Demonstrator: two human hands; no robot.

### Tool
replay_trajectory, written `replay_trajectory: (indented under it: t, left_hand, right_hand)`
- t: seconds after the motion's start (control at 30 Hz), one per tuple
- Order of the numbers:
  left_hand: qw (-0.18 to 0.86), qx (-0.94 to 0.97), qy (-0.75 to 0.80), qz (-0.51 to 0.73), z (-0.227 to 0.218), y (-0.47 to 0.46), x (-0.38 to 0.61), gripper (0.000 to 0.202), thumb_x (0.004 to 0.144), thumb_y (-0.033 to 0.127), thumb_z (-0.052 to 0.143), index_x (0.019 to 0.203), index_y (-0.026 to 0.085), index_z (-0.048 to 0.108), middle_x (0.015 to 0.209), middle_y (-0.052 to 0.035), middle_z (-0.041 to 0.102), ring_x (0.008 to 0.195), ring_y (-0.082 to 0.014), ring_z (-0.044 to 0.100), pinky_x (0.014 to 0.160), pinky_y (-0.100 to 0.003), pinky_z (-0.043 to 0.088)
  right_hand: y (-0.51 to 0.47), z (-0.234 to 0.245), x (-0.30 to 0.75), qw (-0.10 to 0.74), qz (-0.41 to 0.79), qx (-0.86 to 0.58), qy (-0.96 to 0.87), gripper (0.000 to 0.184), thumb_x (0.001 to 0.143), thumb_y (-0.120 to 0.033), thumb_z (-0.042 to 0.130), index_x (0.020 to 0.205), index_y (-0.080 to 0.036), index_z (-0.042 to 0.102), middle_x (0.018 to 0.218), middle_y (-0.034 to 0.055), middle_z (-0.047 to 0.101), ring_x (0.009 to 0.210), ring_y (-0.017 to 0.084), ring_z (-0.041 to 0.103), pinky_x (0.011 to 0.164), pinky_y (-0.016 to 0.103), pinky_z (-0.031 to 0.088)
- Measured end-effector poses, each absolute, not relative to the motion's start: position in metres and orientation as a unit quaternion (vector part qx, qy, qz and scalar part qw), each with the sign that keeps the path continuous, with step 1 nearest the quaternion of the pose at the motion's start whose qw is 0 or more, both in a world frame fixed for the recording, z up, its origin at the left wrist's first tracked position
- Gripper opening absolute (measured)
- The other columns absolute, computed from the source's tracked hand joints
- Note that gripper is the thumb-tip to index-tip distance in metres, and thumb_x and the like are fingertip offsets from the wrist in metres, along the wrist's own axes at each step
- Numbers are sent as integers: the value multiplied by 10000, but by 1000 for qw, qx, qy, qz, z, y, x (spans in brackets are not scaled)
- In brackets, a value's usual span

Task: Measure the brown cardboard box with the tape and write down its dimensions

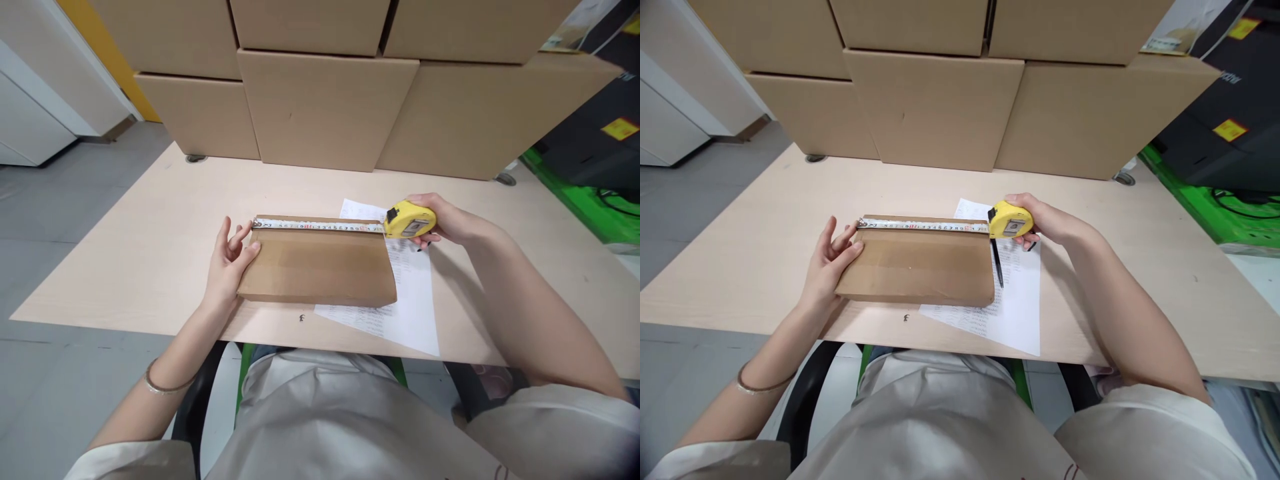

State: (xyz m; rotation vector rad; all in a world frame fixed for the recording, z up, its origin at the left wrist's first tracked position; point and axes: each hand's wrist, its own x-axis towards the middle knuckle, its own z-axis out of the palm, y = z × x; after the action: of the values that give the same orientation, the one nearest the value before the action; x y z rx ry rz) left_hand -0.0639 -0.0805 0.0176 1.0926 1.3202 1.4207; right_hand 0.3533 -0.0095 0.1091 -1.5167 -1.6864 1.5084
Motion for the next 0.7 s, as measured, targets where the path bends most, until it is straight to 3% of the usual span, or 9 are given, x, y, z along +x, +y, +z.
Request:
replay_trajectory:
  t: [0.13,0.3,0.43,0.57,0.7]
  left_hand:
    - [451,439,537,561,16,-80,-66,1219,831,468,999,1824,382,299,1888,-140,380,1795,-350,234,1455,-523,222]
    - [459,424,545,559,19,-79,-65,1291,770,507,1030,1825,335,306,1868,-171,410,1795,-359,237,1455,-515,228]
    - [460,420,546,560,19,-80,-64,1261,761,517,1033,1805,344,348,1868,-171,410,1789,-369,257,1448,-527,252]
    - [462,417,549,558,19,-82,-63,1207,775,523,1026,1784,340,389,1871,-179,401,1781,-387,280,1440,-547,267]
    - [464,405,545,569,21,-82,-60,1111,767,477,1026,1724,336,481,1839,-173,463,1766,-385,323,1438,-557,272]
  right_hand:
    - [-7,126,331,236,533,-480,-655,569,1008,-685,529,739,-202,661,510,55,611,360,112,373,404,272,433]
    - [-1,133,266,240,518,-407,-713,623,1005,-809,597,811,-217,629,563,44,635,400,131,457,395,269,370]
    - [4,129,222,299,489,-364,-734,646,1008,-891,558,975,-245,578,714,20,661,536,160,582,470,272,438]
    - [-2,129,217,353,315,-404,-783,585,1049,-820,585,1224,-264,541,804,-11,653,706,184,682,644,293,514]
    - [-23,121,236,316,134,-441,-829,584,1025,-708,663,1379,-256,552,813,-6,698,722,236,714,706,354,531]
